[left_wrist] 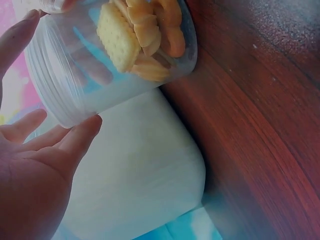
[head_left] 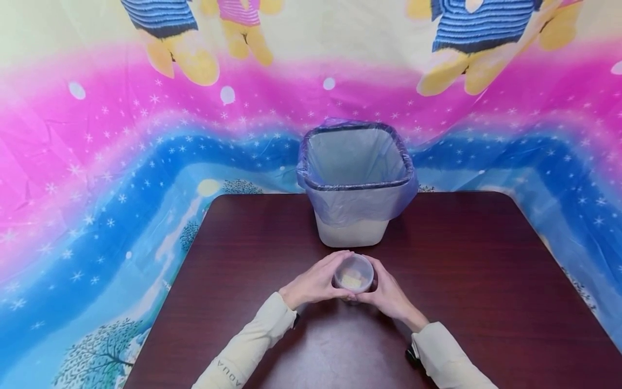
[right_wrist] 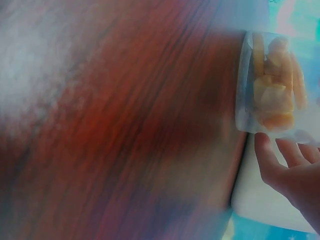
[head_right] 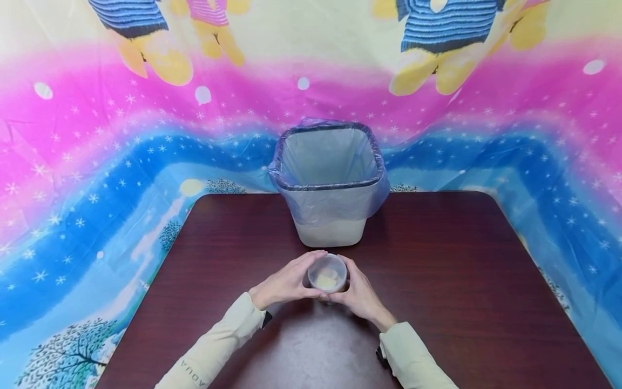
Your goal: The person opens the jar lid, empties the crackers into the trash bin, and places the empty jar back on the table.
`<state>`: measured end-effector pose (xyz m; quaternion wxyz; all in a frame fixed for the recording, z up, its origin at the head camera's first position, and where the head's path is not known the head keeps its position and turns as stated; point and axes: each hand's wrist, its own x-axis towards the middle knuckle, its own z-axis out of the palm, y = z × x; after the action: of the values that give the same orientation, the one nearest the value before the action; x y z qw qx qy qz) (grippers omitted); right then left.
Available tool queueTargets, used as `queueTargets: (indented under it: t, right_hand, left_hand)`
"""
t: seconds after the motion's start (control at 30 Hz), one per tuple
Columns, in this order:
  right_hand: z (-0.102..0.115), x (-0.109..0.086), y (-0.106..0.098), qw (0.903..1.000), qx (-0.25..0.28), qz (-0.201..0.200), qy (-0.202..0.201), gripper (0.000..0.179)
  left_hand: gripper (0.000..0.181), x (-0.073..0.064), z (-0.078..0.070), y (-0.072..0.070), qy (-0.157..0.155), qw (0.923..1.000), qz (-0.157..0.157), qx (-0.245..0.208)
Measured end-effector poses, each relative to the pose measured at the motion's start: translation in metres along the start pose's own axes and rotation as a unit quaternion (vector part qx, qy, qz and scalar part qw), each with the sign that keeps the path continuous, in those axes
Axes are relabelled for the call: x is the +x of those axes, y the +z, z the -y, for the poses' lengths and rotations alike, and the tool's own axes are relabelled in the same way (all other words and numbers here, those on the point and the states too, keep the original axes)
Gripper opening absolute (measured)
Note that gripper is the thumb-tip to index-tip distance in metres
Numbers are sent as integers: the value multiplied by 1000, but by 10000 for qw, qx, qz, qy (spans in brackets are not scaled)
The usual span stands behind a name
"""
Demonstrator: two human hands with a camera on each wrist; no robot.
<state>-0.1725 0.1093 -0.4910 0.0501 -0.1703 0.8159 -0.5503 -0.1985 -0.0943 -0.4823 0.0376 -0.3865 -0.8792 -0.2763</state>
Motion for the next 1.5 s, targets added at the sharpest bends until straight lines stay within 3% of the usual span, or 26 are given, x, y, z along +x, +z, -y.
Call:
queueTargets:
  t: [0.37, 0.77, 1.1, 1.5]
  right_hand:
    - [2, -3, 2, 9999, 96, -56, 121, 86]
    - [-3, -3, 3, 9997, 248, 24, -37, 87]
    - [-6, -2, 4, 9993, 341, 23, -125, 89]
    - [-3, 0, 1, 9995, 271, 33, -175, 90]
  left_hand:
    - [80, -8, 0, 0, -102, 9998, -52, -180]
    - [76, -15, 3, -6, -90, 9988, -323, -365]
    - [71, -16, 6, -9, -115, 9979, -304, -563]
    - [71, -11, 9, -11, -182, 9995, -208, -128]
